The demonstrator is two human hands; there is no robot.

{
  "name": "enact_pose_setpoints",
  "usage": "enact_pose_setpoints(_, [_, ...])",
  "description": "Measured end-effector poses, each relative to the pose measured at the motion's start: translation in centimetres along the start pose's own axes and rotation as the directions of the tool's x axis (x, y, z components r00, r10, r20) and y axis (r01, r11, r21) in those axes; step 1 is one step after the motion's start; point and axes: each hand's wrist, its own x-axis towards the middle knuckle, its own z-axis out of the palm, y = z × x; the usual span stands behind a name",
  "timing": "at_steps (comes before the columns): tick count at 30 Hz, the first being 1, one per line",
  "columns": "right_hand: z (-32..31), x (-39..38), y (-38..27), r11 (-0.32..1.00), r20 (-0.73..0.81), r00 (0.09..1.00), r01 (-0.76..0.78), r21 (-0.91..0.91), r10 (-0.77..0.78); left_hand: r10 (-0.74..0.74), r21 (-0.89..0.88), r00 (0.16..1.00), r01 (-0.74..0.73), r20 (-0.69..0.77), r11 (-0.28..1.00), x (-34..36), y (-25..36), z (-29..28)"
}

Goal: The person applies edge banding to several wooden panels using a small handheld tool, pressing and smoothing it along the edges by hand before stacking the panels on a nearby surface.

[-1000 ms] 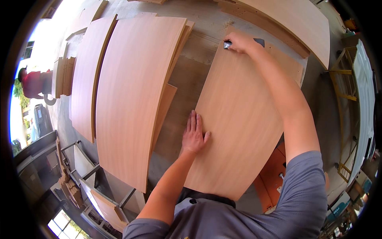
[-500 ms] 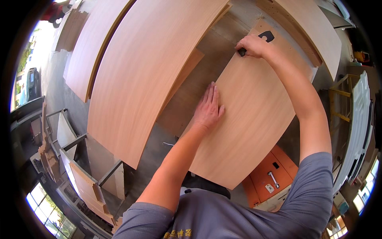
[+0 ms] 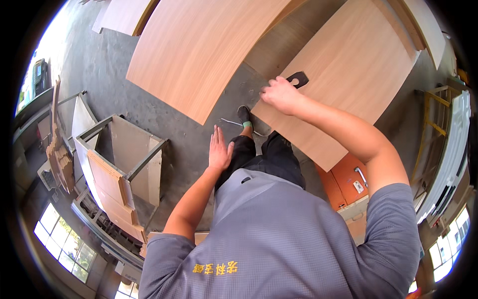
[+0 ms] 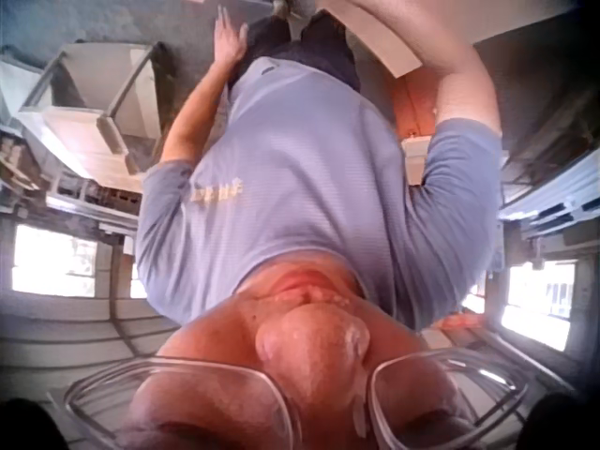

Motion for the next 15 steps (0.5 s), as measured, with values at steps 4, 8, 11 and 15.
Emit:
enact_pose_setpoints(4, [1.2,0.5,-9.6,0.979,0.043,0.99,-0.143,0.144,0.138,-0.078,-0.099,0.996,0.083,0.046,0.992,-0.3,-2.4,-0.7])
enact_pose_setpoints(8, [-0.3,-1.9,-14.0,0.601,-0.019,0.684,-0.627,0.496,0.73,0.047,-0.244,0.994,-0.022,0.1,0.969,2.8,-0.2,-1.5])
enact_pose_setpoints(11, [1.5,-3.1,-14.6,0.51,0.108,0.578,-0.782,0.359,0.809,0.138,-0.32,0.99,-0.133,-0.008,0.938,6.3,2.1,-2.7])
enact_pose_setpoints(15, [3.8,-13.5,-15.3,0.31,0.11,0.402,-0.83,0.464,0.909,0.225,-0.327,0.97,-0.242,-0.089,0.913,11.4,7.9,-3.6])
